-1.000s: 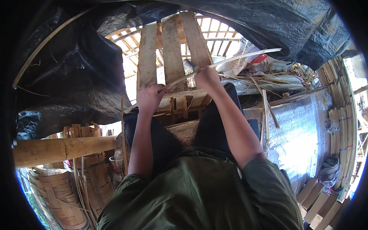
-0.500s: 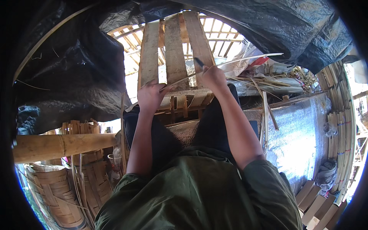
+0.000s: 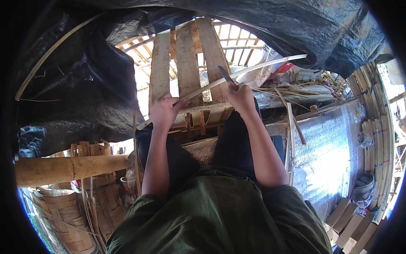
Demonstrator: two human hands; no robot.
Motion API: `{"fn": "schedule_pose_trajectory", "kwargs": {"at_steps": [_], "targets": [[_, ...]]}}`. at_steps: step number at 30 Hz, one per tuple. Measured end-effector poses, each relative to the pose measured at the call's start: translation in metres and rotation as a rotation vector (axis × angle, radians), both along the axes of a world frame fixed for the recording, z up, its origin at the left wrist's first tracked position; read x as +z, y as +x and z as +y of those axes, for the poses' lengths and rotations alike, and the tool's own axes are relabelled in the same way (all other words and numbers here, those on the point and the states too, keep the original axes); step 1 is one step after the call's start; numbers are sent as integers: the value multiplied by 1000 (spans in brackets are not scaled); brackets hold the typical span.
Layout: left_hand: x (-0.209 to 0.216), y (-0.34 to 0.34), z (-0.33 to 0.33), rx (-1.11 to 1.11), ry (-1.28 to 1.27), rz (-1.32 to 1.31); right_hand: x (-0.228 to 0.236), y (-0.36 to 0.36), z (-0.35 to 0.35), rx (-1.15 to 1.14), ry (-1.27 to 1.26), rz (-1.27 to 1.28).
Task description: The person holds a bamboo strip against a wooden crate and repeatedly scrapes along its length using a knife, repositioning and turning the strip to shave different sides.
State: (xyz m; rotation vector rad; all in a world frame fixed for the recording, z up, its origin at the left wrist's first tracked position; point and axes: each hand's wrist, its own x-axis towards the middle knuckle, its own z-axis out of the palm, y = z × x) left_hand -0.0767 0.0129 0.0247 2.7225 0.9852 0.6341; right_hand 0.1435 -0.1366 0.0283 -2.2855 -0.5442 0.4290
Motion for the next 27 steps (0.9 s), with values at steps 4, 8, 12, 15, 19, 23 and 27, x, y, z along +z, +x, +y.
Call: {"fn": "schedule_pose_trajectory", "kwargs": {"at_steps": [4,8,12,15,19,23,27], "targets": [[10,26,-6,-1,22,15,3,2,-8,-30,-11,129],[17,55,-11,-70,51,58,-14,27,-7,-176,183,149],[21,66,-22,-138,-33,70,-19,53,0,-330,314,286],[14,67,-22,-167,-29,45,-28,65,5,-341,360,368],[30,51,-21,-200,-153,80,-36,67,8,-335,314,335],[44,31,-15,-198,-114,144,-49,70,9,-326,353,253],[61,11,-12,-149,-157,304,-49,69,20,-305,263,222]]}}
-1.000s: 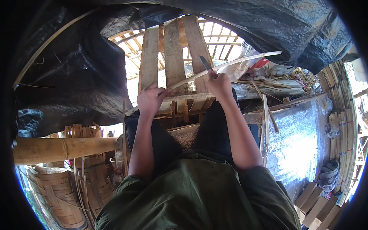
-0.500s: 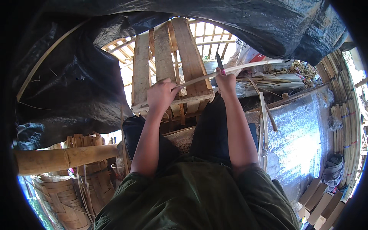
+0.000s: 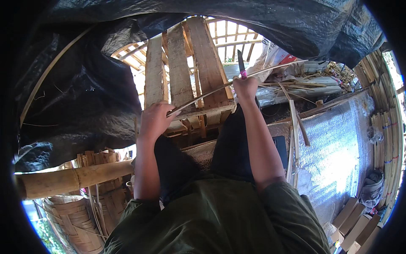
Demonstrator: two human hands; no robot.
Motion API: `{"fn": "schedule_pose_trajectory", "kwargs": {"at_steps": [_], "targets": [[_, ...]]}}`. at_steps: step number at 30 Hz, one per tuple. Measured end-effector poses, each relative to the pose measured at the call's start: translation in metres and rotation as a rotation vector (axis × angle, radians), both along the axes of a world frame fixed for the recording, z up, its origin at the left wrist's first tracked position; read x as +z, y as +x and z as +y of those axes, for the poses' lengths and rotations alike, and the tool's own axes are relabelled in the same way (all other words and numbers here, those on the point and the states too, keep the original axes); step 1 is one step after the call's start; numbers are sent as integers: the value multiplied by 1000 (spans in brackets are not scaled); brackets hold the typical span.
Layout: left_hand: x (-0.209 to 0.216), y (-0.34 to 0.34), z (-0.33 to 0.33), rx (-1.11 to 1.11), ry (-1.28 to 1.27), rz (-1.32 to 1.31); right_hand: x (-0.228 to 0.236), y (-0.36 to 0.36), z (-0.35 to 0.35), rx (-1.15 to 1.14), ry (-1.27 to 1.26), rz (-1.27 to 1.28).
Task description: The person holds a bamboo strip against a wooden crate and repeatedly scrapes along its length using a knife, repositioning and turning the strip to shave different sides.
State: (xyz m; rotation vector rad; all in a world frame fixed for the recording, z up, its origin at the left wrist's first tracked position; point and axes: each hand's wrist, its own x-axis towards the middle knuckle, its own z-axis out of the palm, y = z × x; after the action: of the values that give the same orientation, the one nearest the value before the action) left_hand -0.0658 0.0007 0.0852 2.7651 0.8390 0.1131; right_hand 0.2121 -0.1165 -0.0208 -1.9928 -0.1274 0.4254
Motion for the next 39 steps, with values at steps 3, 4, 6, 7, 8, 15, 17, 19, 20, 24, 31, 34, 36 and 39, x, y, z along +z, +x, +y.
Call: {"fn": "schedule_pose_trajectory", "kwargs": {"at_steps": [3,4,6,7,8,15,17,19,20,24,31,34,36,39], "targets": [[0,-15,0,8,86,-8,-8,13,6,-58,-1,-86],[0,-19,-1,21,157,-24,-8,15,8,-71,-10,-101],[4,-25,-4,56,160,45,-9,18,10,-85,-20,-119],[7,-28,-6,94,164,114,-6,17,13,-71,-37,-162],[6,-30,-5,97,164,111,-3,15,15,-57,-55,-206],[7,-77,9,65,176,-53,30,-43,19,91,-91,-346],[14,-96,9,117,25,-60,29,-49,24,140,-72,-344],[27,-109,7,145,-55,-39,36,-58,28,235,-46,-299],[30,-114,6,178,-132,-17,33,-59,32,238,-46,-299],[18,-121,0,193,-112,-48,35,-55,53,270,-62,-341],[-22,-101,15,174,-82,-173,42,-40,42,388,-179,-164],[-22,-98,23,212,-180,-218,41,-40,29,437,-230,-158],[-21,-95,30,84,-23,-421,35,-37,22,482,-268,-181],[-22,-91,36,102,6,-314,27,-32,21,514,-339,-433]]}}
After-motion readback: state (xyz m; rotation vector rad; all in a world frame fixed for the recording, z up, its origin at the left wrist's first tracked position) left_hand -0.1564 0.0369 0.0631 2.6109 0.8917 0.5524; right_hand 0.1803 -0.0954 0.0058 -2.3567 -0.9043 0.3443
